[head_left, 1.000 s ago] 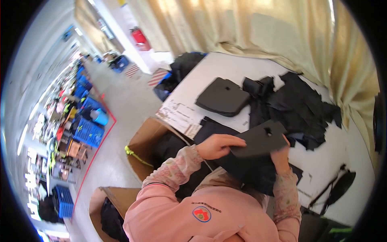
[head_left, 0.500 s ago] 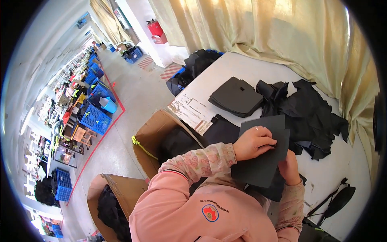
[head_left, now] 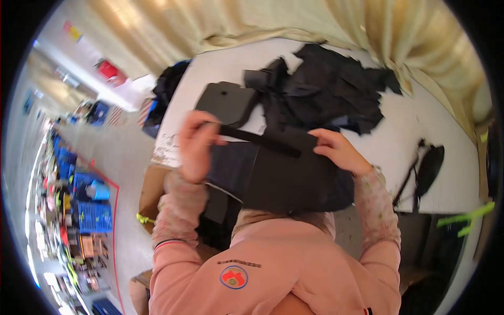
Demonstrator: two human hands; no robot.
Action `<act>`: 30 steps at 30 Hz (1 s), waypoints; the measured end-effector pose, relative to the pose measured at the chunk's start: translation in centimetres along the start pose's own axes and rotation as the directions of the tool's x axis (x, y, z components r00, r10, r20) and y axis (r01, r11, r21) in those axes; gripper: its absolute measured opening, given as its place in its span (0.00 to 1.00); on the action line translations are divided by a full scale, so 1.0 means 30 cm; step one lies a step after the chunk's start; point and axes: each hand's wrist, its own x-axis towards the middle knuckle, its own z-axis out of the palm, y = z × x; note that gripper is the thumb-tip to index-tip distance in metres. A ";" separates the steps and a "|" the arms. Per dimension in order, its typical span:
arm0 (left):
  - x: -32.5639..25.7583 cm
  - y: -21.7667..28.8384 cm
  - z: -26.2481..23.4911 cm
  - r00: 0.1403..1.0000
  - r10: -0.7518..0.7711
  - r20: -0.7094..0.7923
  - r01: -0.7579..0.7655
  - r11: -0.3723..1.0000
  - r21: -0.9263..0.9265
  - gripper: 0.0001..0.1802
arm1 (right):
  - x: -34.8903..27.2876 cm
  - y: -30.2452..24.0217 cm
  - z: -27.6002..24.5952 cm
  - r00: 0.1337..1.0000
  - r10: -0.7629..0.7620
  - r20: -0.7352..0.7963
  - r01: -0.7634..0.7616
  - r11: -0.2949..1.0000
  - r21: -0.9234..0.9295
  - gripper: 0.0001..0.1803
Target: The recorder is sorting and organizing black fabric pieces on a workstation in a garment factory.
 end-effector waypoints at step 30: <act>0.130 -0.560 0.550 -0.126 -0.541 0.832 -0.067 0.841 0.537 0.35 | -0.223 0.024 0.020 0.977 -0.096 -0.192 -0.041 0.793 -0.607 0.35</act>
